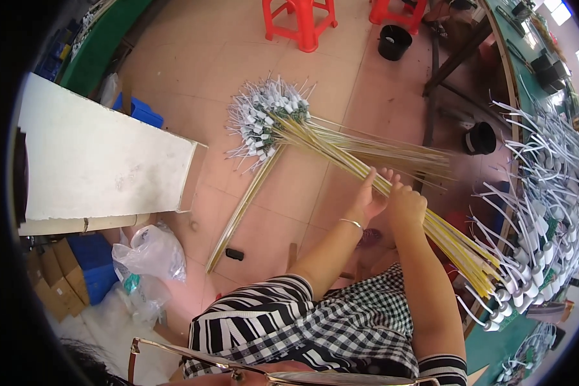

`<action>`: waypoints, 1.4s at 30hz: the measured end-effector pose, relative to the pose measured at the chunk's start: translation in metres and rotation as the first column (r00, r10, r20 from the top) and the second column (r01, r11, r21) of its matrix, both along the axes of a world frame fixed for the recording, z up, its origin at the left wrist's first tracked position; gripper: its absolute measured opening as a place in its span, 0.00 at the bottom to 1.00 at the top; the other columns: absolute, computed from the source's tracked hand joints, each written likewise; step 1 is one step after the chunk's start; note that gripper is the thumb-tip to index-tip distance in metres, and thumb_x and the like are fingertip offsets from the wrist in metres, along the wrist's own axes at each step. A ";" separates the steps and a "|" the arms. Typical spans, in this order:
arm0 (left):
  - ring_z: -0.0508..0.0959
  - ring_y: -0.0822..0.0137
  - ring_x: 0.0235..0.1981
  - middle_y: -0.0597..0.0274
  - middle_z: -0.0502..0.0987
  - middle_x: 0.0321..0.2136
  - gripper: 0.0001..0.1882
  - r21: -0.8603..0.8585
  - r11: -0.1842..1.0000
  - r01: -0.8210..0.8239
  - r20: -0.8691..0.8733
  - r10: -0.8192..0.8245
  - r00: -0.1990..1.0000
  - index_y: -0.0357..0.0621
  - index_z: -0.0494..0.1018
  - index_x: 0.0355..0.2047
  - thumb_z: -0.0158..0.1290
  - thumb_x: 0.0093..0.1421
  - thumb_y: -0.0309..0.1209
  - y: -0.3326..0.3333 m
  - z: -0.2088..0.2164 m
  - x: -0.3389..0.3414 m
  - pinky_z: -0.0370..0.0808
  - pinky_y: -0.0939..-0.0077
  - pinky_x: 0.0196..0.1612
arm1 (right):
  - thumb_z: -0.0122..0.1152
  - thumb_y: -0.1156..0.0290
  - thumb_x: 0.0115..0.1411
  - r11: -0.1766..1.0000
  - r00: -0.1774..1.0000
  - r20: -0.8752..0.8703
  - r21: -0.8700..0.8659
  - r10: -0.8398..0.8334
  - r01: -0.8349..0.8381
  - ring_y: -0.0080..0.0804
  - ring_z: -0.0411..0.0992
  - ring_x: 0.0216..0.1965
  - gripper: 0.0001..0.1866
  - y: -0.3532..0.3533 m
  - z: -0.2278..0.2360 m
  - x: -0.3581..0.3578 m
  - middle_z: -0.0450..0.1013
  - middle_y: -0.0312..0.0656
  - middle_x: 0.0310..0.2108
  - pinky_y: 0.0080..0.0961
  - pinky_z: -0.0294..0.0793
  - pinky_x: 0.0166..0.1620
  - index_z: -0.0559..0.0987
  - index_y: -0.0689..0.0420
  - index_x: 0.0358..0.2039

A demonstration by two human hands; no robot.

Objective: The person assembles LED light components by hand, inserting wires and light sockets into circuit boards.

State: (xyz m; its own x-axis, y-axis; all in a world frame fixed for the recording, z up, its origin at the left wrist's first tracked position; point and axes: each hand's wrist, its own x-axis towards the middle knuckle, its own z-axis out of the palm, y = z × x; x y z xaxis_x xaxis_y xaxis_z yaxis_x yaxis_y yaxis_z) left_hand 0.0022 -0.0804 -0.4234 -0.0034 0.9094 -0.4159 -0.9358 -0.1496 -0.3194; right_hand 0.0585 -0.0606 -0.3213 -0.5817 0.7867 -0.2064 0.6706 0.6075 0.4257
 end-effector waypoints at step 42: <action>0.62 0.72 0.18 0.68 0.57 0.13 0.15 0.412 0.746 -0.524 0.186 0.494 0.849 0.47 0.56 0.16 0.39 0.60 0.32 0.024 0.390 -0.190 0.69 0.74 0.27 | 0.45 0.76 0.56 0.793 0.928 -0.227 0.601 0.294 -0.104 0.51 0.72 0.32 0.14 -0.011 0.380 -0.051 0.72 0.48 0.34 0.45 0.70 0.33 0.67 0.51 0.44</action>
State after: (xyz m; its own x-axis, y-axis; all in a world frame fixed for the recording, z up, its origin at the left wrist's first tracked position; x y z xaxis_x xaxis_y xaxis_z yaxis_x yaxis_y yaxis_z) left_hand -0.1874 -0.0562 -0.0338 -0.5062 0.8624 0.0025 -0.7370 -0.4310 -0.5206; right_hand 0.0075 -0.0714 0.0583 -0.6959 0.5626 0.4463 0.7109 0.4516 0.5391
